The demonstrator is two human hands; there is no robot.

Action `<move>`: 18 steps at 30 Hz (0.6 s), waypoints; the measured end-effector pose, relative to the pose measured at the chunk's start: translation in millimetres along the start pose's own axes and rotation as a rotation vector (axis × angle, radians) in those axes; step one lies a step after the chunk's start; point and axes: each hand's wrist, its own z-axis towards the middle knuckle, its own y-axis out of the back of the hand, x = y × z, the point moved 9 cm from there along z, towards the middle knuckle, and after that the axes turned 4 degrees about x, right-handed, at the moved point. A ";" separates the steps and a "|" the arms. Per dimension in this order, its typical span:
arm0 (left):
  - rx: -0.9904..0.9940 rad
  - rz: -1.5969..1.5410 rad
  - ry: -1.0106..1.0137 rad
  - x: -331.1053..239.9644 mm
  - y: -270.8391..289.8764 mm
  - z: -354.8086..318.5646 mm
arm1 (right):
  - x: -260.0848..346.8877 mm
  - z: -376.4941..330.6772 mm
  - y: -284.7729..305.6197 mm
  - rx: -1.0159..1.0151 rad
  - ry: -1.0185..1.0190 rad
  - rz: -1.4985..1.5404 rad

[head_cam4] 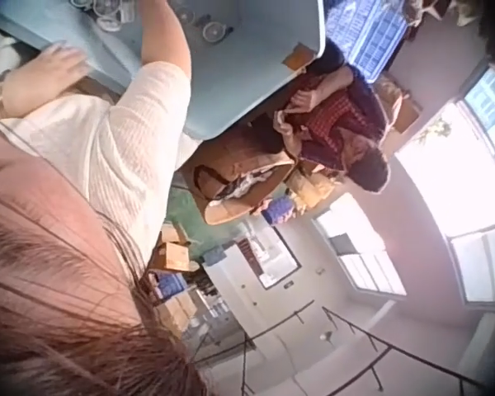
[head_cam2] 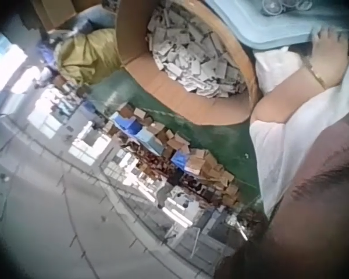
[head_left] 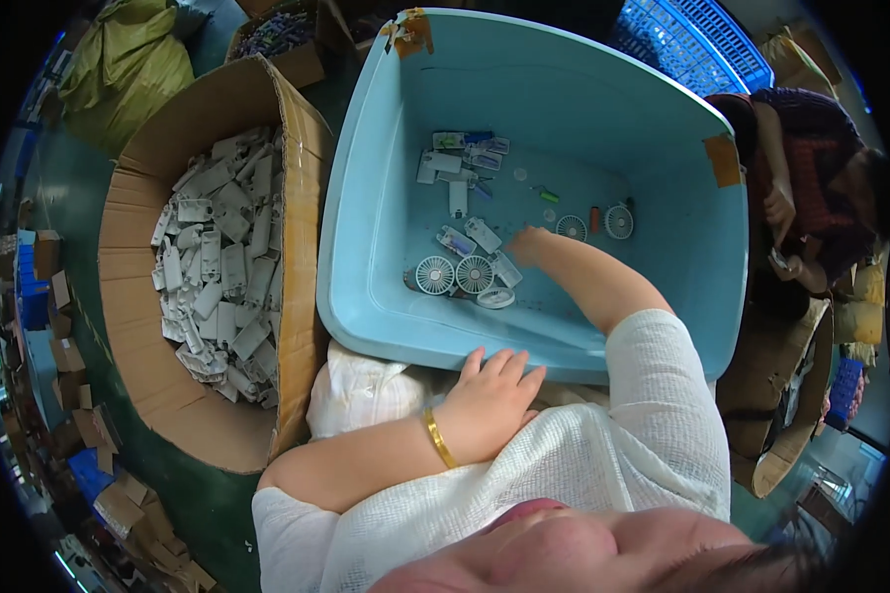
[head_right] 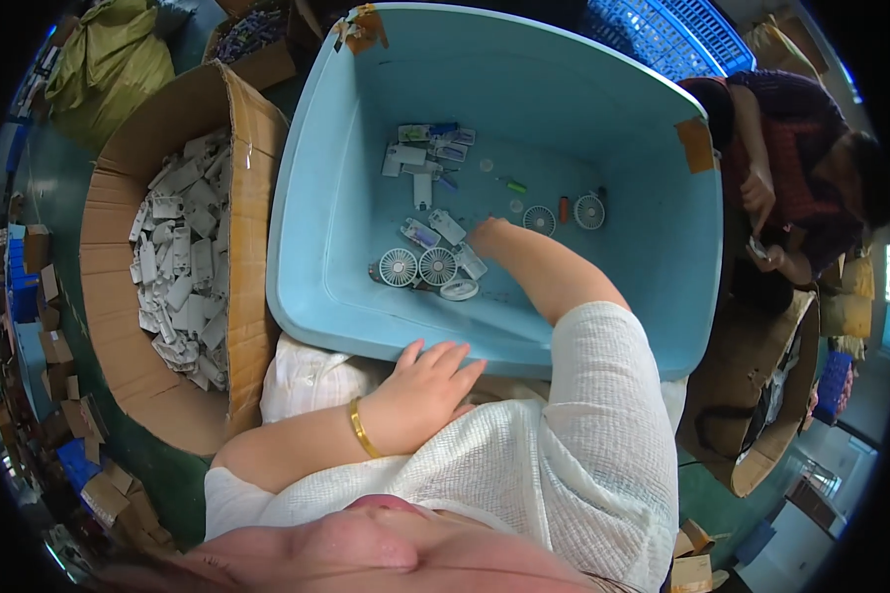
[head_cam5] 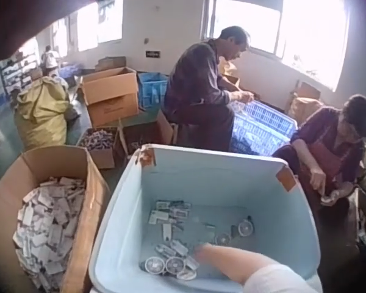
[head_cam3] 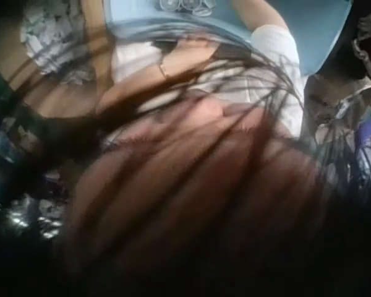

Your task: The person sorts small electronic components by hand, placing them into various plastic bins and cardboard boxes.

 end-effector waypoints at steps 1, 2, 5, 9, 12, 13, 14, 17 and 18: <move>-0.017 0.008 -0.004 -0.8 2.6 -1.3 | 5.8 9.1 -1.9 0.008 0.013 -0.003; -0.014 -0.001 0.007 1.1 4.2 -0.8 | 11.7 17.0 2.5 -0.058 0.028 -0.008; -0.065 -0.026 -0.048 3.2 7.9 1.0 | 30.7 35.7 15.9 -0.184 0.097 0.035; -0.058 -0.089 -0.035 10.2 11.2 4.4 | 63.1 50.8 23.8 -0.340 0.259 0.004; -0.078 -0.093 -0.023 15.9 10.2 4.2 | 78.9 55.5 20.2 -0.254 0.196 0.006; -0.073 -0.110 -0.014 16.9 9.0 4.0 | 83.2 54.3 19.1 -0.252 0.200 0.005; -0.069 -0.126 -0.006 18.0 8.0 3.6 | 83.8 52.0 22.8 -0.302 0.170 0.016; -0.093 -0.116 -0.024 17.0 9.9 2.5 | 80.5 53.1 21.5 -0.362 0.109 0.029; -0.095 -0.117 -0.025 16.0 9.8 2.4 | 77.2 53.8 19.7 -0.374 0.080 0.032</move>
